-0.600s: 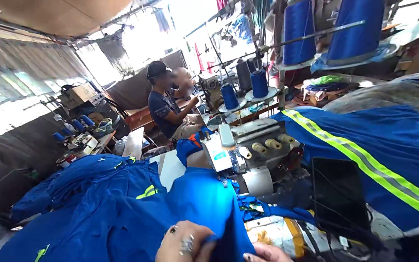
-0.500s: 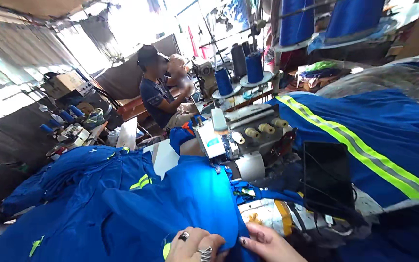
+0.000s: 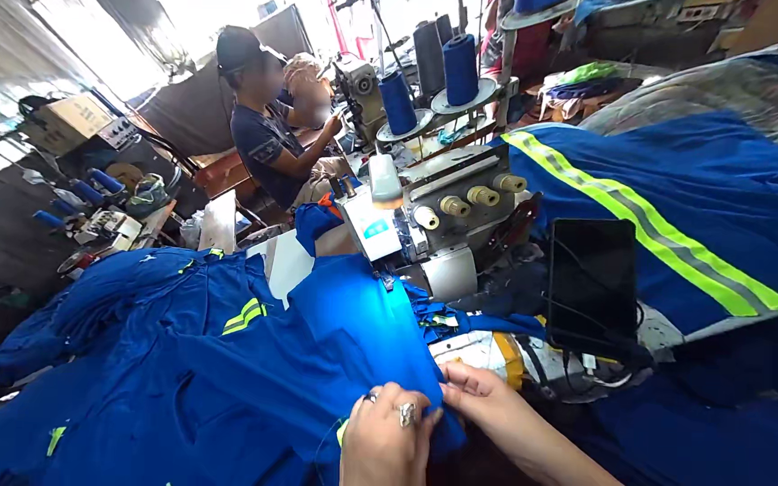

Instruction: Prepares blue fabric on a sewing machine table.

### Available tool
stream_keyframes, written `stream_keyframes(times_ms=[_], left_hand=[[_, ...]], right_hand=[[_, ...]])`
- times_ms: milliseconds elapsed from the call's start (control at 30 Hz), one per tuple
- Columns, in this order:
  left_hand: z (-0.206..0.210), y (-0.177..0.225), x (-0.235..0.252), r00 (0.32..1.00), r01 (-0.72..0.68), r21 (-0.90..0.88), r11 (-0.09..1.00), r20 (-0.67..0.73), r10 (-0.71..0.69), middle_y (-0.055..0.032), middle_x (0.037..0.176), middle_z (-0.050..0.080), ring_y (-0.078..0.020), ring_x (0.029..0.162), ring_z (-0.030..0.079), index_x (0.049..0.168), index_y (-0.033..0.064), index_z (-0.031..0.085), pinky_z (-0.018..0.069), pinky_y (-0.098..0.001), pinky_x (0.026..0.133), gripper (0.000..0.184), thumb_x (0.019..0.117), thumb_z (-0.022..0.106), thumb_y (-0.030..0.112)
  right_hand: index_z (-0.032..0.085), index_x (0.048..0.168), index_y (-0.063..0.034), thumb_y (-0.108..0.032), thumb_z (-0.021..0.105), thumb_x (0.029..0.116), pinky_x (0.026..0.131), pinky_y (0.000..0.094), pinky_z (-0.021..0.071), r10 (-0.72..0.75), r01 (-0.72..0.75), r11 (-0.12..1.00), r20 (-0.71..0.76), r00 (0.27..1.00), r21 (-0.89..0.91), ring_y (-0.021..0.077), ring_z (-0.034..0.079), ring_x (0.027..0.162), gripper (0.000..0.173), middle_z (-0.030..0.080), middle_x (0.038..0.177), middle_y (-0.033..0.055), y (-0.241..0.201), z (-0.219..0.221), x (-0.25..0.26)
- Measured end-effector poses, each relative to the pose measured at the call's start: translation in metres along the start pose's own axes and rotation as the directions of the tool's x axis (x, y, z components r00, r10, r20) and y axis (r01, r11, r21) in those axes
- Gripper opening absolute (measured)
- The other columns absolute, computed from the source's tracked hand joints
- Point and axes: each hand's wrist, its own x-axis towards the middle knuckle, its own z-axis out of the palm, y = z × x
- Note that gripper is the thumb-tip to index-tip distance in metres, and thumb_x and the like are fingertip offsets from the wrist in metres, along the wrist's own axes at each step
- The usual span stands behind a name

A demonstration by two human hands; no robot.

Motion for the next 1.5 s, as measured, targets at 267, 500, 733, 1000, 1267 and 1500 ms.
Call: stream_keyframes(times_ms=[267,500,733,1000,1267,1500], left_hand=[[0.021,-0.007,-0.009,0.986,0.163,-0.097,0.982,-0.021,-0.166,0.0031,0.084,0.070,-0.0060,0.078,0.067,0.090,0.0120,0.073,0.0566,-0.0237,0.070,0.010,0.0853,0.075,0.021],[0.025,0.002,-0.041,0.971,0.235,-0.173,0.956,-0.005,-0.240,-0.0013,0.086,0.064,-0.0039,0.074,0.060,0.086,0.0078,0.071,0.0524,-0.0151,0.066,0.018,0.0711,0.070,-0.002],[0.027,0.014,-0.052,0.980,0.045,-0.075,0.996,-0.192,-0.059,-0.0046,0.090,0.071,-0.0129,0.091,0.067,0.091,0.0092,0.076,0.0548,-0.0219,0.083,0.009,0.0894,0.068,0.004],[0.037,0.019,-0.060,0.972,-0.049,-0.073,0.996,-0.232,0.031,-0.0040,0.089,0.069,-0.0144,0.091,0.065,0.098,0.0099,0.076,0.0542,-0.0264,0.086,0.011,0.0948,0.066,0.006],[0.046,0.013,-0.069,0.972,-0.081,0.041,0.996,-0.217,0.088,-0.0034,0.092,0.070,-0.0153,0.095,0.065,0.095,0.0109,0.076,0.0516,-0.0267,0.092,0.009,0.0953,0.067,0.013],[0.052,0.000,-0.064,0.960,-0.090,0.272,0.958,-0.231,0.156,-0.0013,0.140,0.056,-0.0217,0.145,0.039,0.128,0.0259,0.053,0.0166,-0.0534,0.122,0.034,0.0994,0.061,0.043]], right_hand=[[0.069,0.104,-0.0073,-0.006,0.068,0.0925,0.071,0.0197,0.0576,0.029,-0.029,0.999,0.009,1.000,0.020,0.0027,0.068,0.079,0.011,0.072,0.090,-0.0040,-0.009,-0.003,-0.004],[0.070,0.101,-0.0052,-0.002,0.070,0.0914,0.070,0.0248,0.0619,0.126,-0.129,0.990,0.057,0.990,0.052,0.0091,0.072,0.075,0.010,0.073,0.088,-0.0002,-0.008,-0.006,-0.023],[0.070,0.102,-0.0030,0.003,0.065,0.0923,0.071,0.0266,0.0626,0.096,-0.102,0.992,0.071,0.993,0.080,0.0109,0.072,0.072,0.012,0.073,0.083,0.0021,-0.008,-0.005,-0.031],[0.071,0.104,-0.0037,0.003,0.066,0.0921,0.072,0.0246,0.0622,0.075,-0.083,0.992,0.090,0.993,0.093,0.0082,0.072,0.075,0.014,0.074,0.089,-0.0002,-0.007,-0.007,-0.041],[0.068,0.103,-0.0085,-0.010,0.066,0.0953,0.067,0.0251,0.0607,0.094,-0.098,0.992,0.058,0.994,0.074,0.0073,0.070,0.072,0.008,0.072,0.086,-0.0029,0.000,-0.004,-0.039],[0.066,0.106,-0.0095,-0.001,0.069,0.0894,0.062,0.0244,0.0601,-0.009,0.006,0.999,0.067,0.998,0.036,0.0065,0.069,0.069,0.019,0.072,0.088,-0.0037,-0.009,0.001,-0.042]])
